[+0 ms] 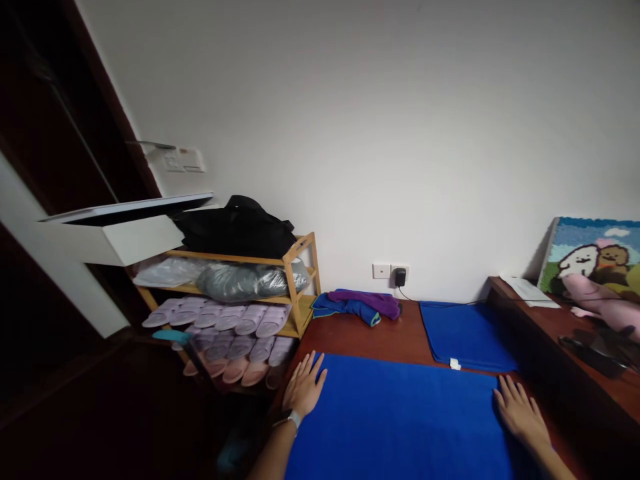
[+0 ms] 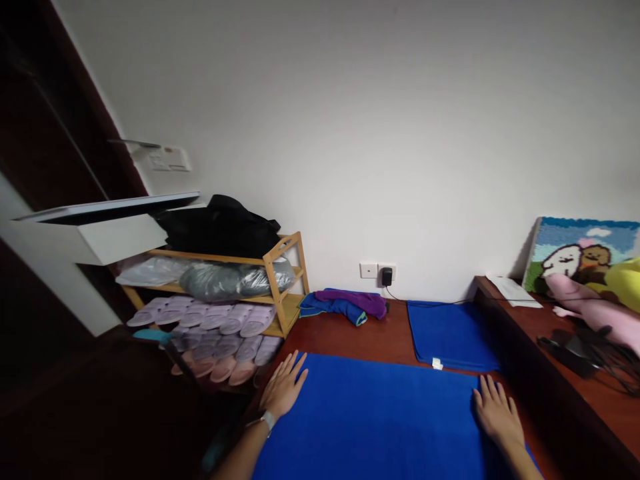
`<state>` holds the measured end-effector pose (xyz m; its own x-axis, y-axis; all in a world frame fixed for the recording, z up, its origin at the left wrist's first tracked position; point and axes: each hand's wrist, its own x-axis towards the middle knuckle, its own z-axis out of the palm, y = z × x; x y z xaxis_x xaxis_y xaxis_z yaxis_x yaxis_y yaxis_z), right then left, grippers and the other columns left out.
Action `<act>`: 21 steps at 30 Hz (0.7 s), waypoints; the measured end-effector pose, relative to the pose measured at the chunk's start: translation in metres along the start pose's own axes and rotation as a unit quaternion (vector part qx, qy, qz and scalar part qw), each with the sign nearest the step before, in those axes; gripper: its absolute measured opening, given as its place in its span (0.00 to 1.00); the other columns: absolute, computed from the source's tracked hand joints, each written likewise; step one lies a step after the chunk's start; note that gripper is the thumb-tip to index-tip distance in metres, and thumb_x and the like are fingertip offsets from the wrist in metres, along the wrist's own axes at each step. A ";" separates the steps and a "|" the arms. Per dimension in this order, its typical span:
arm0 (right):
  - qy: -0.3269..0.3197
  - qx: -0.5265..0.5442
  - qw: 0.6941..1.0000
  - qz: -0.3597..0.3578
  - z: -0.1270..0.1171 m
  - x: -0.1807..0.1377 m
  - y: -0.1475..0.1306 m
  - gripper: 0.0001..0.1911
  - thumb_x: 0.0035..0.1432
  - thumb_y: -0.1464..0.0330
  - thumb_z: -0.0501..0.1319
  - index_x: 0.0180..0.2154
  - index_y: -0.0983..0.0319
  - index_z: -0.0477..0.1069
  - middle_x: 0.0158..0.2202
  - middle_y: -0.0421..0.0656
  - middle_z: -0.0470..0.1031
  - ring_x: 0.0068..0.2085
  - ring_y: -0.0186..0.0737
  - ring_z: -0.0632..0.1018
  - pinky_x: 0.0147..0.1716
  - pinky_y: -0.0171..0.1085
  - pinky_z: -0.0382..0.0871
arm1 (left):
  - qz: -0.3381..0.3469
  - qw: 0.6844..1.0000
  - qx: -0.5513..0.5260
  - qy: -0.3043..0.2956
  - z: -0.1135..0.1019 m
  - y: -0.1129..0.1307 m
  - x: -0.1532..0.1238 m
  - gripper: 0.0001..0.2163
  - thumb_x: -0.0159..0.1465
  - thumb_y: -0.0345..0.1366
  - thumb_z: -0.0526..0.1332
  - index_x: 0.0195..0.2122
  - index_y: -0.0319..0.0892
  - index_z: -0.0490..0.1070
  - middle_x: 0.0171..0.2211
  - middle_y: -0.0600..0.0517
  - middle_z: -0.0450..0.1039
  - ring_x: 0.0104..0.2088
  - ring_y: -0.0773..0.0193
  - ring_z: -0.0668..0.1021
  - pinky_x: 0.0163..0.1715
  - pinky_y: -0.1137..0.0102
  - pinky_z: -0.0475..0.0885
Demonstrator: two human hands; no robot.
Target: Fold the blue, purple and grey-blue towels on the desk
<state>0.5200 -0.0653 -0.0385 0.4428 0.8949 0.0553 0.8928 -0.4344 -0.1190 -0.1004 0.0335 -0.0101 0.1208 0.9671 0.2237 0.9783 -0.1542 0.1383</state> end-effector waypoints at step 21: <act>-0.077 0.043 0.988 -0.129 -0.026 -0.055 -0.128 0.39 0.69 0.52 0.36 0.73 0.66 0.46 0.75 0.44 0.47 0.74 0.45 0.48 0.73 0.49 0.40 | 0.005 1.000 -0.014 0.004 0.007 -0.004 0.006 0.27 0.74 0.51 0.45 0.71 0.51 0.56 0.73 0.49 0.53 0.72 0.55 0.58 0.70 0.56 0.54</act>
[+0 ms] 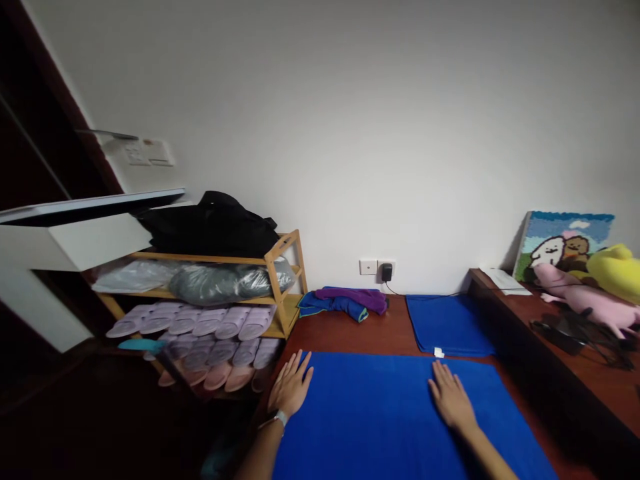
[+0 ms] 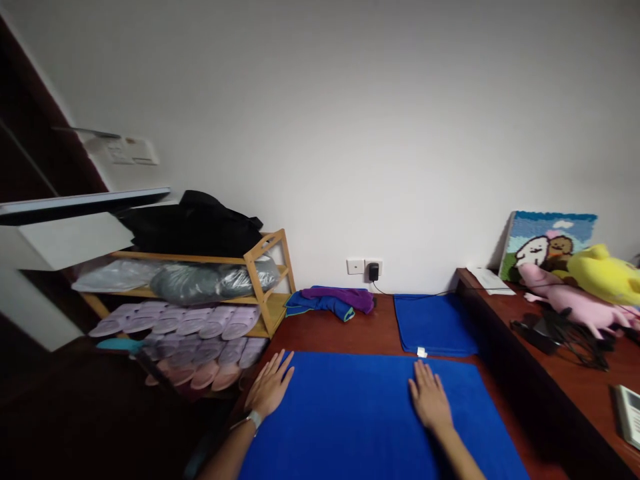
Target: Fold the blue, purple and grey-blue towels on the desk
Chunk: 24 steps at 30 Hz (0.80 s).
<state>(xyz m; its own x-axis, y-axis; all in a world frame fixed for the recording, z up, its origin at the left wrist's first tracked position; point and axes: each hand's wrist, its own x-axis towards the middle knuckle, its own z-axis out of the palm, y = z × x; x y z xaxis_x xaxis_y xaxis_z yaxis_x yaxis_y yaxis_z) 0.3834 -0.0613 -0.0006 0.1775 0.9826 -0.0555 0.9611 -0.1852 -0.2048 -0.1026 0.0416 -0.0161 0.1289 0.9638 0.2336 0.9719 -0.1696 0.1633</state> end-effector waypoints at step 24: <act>0.108 -0.055 0.991 0.062 -0.026 0.019 0.028 0.36 0.67 0.62 0.39 0.69 0.75 0.56 0.72 0.56 0.55 0.73 0.54 0.54 0.70 0.53 0.46 | -0.011 1.000 0.002 -0.007 -0.003 0.004 -0.003 0.28 0.74 0.50 0.44 0.72 0.45 0.55 0.73 0.48 0.55 0.72 0.54 0.58 0.70 0.55 0.55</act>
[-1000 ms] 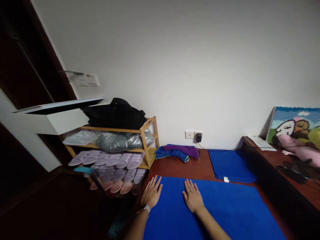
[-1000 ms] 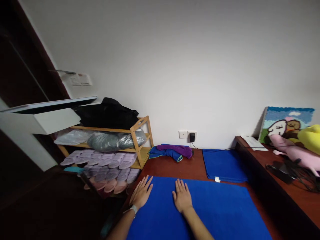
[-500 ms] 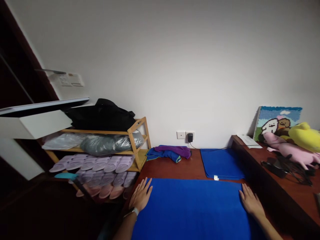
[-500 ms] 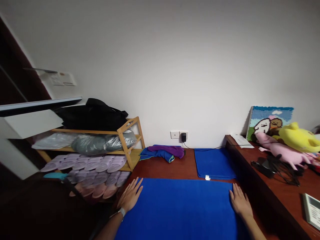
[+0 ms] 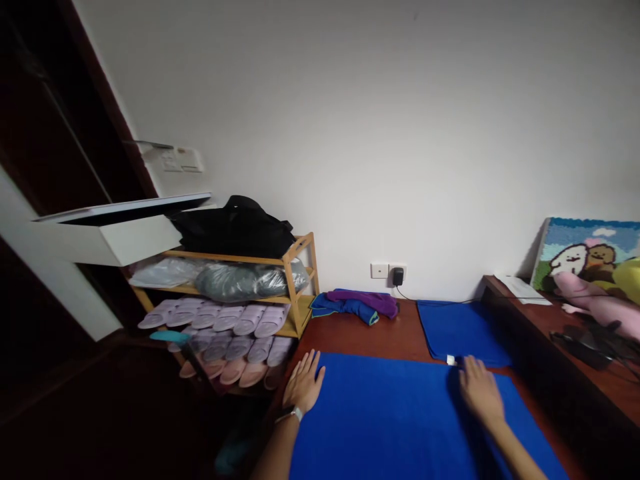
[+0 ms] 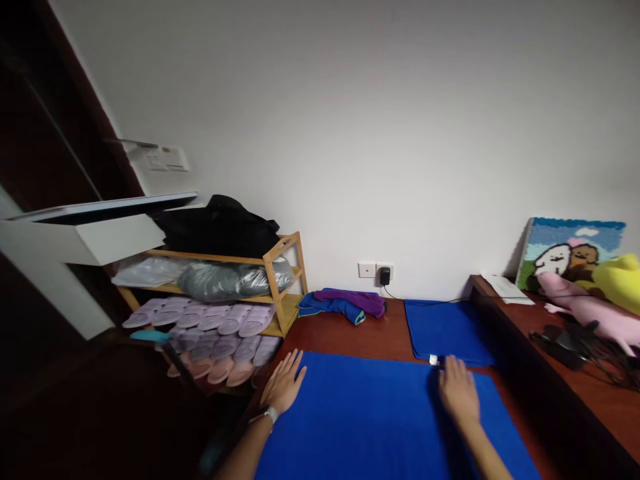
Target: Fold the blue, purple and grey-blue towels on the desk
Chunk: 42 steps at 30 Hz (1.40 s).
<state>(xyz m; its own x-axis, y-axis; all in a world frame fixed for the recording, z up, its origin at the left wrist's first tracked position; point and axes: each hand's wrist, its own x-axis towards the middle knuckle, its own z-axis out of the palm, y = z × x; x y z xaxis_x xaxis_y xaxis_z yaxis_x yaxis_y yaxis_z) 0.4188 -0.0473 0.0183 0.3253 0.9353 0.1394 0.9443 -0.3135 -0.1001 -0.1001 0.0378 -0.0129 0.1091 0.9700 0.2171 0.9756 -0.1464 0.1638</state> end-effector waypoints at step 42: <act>-0.007 0.039 0.999 0.021 0.018 -0.010 0.045 0.43 0.65 0.55 0.34 0.69 0.78 0.54 0.73 0.56 0.52 0.73 0.53 0.52 0.71 0.51 0.45 | -0.027 0.995 -0.076 -0.051 -0.030 -0.001 0.003 0.30 0.74 0.53 0.41 0.72 0.43 0.55 0.72 0.45 0.55 0.71 0.56 0.59 0.68 0.58 0.57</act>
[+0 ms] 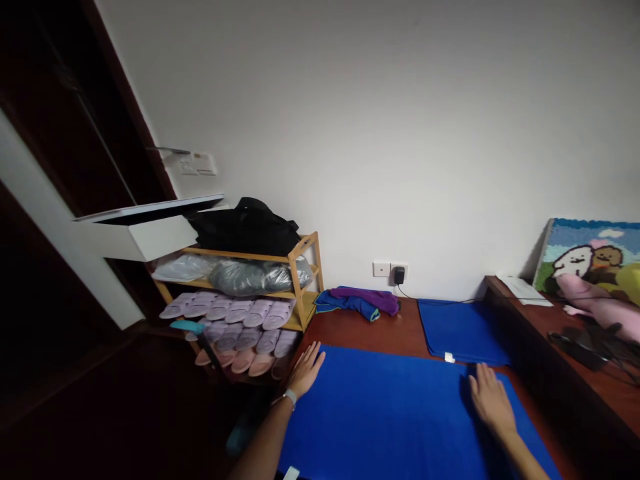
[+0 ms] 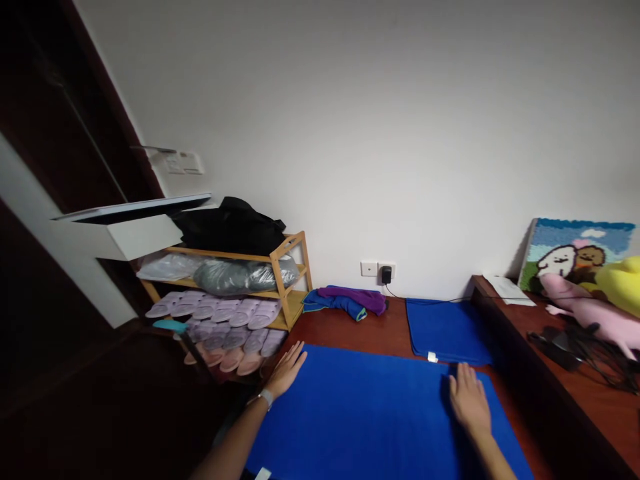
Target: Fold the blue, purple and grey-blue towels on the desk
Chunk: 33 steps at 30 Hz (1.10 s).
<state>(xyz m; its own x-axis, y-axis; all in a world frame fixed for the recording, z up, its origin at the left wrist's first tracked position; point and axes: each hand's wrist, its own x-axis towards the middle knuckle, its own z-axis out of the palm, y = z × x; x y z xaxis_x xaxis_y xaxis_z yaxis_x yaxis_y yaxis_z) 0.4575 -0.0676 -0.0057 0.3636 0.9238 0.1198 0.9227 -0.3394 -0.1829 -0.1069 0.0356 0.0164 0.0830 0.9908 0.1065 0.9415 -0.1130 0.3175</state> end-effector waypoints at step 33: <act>0.037 -0.005 0.991 -0.128 0.050 -0.127 0.165 0.36 0.64 0.55 0.35 0.57 0.54 0.76 0.66 0.47 0.68 0.71 0.56 0.60 0.66 0.62 0.56 | 0.106 0.990 -0.009 0.092 0.004 0.007 -0.102 0.23 0.74 0.47 0.48 0.61 0.46 0.73 0.65 0.49 0.70 0.65 0.56 0.71 0.65 0.58 0.68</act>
<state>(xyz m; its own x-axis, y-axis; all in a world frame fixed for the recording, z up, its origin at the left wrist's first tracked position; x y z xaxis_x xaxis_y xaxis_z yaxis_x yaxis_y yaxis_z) 0.5567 -0.2321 -0.1000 0.1246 0.9648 0.2317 0.9871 -0.0968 -0.1277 -0.1073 -0.0662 0.0045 0.2152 0.9145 0.3426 0.9034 -0.3197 0.2858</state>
